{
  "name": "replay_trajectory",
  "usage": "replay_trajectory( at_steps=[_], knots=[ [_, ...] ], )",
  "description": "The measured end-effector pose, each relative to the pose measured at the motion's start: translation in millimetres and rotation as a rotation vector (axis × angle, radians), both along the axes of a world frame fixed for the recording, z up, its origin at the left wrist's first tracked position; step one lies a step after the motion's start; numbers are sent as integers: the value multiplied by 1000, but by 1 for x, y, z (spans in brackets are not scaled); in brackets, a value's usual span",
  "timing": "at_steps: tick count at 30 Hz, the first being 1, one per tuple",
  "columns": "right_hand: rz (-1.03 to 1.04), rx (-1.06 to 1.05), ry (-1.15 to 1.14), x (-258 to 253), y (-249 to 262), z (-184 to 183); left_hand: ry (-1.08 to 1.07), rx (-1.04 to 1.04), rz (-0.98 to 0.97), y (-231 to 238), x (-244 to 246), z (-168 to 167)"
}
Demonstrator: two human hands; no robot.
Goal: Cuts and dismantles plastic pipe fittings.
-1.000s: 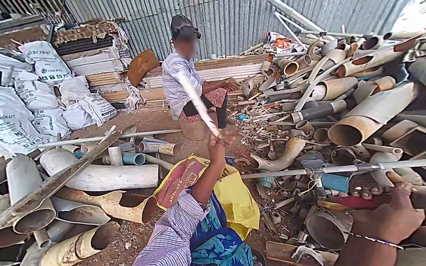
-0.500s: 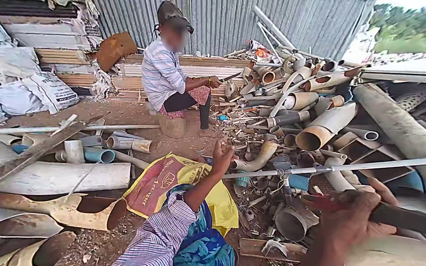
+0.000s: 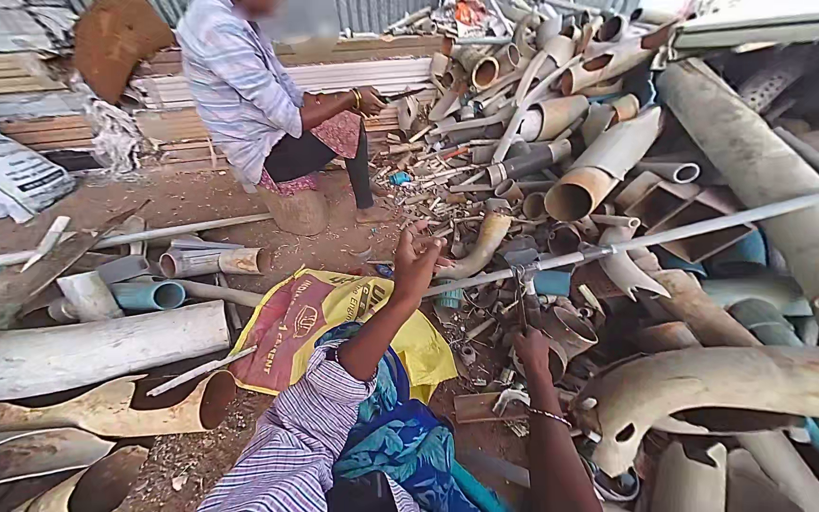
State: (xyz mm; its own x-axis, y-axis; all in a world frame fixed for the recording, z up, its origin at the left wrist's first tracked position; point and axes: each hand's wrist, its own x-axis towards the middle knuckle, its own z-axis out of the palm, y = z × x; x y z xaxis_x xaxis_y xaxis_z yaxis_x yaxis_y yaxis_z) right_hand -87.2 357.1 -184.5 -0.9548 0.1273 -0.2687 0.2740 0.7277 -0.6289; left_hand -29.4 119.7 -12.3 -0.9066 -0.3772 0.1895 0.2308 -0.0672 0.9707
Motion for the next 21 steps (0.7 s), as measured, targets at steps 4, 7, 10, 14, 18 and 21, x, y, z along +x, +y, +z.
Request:
replay_trajectory(
  at_steps=[4,7,10,14,18,21],
  knots=[
    [2,68,-192,8,4,-24,-8,-98,-59,0,-3,-14],
    [68,74,-256,16,-8,-54,-3,-147,-89,0,-2,-17],
    [137,64,-327,17,-25,-84,14,-196,-98,-3,-4,-22],
    [94,52,-313,13,-33,-89,-46,-228,-83,-7,-11,-32],
    [-75,-68,-28,8,-31,-80,-86,-281,-76,-11,-13,-39],
    [-198,-155,174,5,-26,-71,-77,-304,-96,-14,-16,-43]
  ],
)
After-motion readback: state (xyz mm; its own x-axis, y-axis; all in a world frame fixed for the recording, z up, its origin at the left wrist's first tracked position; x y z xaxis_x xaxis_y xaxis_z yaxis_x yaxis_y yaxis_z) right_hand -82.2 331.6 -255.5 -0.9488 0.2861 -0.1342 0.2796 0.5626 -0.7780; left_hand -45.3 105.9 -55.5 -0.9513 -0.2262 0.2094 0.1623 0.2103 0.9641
